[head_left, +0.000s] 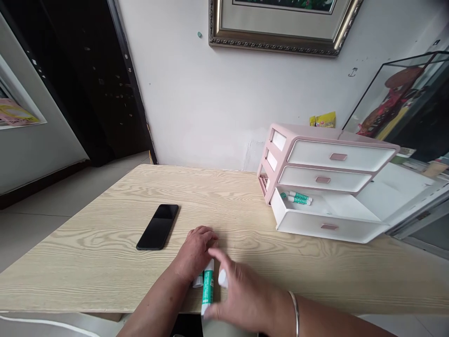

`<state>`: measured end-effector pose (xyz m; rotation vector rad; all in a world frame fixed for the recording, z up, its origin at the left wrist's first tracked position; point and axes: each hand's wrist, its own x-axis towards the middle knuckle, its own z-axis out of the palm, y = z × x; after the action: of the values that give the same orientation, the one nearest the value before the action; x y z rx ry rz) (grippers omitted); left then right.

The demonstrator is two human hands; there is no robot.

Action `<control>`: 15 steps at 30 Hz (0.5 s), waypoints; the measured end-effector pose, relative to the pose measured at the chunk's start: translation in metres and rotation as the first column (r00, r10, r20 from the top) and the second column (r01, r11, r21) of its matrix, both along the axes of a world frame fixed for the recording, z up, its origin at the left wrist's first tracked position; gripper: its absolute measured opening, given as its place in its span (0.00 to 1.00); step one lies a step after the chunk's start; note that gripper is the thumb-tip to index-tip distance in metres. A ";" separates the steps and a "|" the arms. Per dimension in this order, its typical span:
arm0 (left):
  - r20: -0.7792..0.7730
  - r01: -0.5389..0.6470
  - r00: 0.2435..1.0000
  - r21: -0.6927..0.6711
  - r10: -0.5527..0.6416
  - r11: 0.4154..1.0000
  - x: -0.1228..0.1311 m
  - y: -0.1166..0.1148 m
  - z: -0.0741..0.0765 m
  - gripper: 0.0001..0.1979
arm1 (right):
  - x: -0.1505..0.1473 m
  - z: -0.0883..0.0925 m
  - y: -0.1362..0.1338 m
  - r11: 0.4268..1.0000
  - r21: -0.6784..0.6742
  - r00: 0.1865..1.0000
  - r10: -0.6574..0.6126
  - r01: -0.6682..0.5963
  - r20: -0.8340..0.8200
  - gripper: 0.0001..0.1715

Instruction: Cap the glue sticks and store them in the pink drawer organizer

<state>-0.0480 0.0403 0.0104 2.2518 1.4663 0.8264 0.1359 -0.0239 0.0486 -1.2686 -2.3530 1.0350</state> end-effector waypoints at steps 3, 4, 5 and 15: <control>0.011 -0.005 1.000 -0.007 0.005 1.000 -0.002 0.000 -0.001 0.09 | -0.001 -0.009 -0.012 0.985 0.124 0.990 0.109 -0.119 0.086 0.56; 0.028 -0.004 1.000 -0.010 0.004 1.000 -0.002 0.001 -0.002 0.10 | -0.003 -0.012 -0.010 0.984 0.133 0.989 0.105 -0.118 0.100 0.51; 0.053 -0.001 0.999 -0.016 0.002 1.000 -0.003 0.001 -0.004 0.12 | -0.004 -0.014 -0.007 0.986 0.136 0.991 0.087 -0.100 0.099 0.47; 0.252 -0.065 0.964 -0.107 0.091 0.992 -0.004 -0.001 -0.005 0.18 | -0.006 -0.018 0.042 0.919 -0.235 0.898 -0.370 0.316 -0.239 0.33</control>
<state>-0.0517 0.0395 0.0051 1.9431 1.4472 1.0045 0.1298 0.0180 0.0310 -1.4335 -1.7723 1.2447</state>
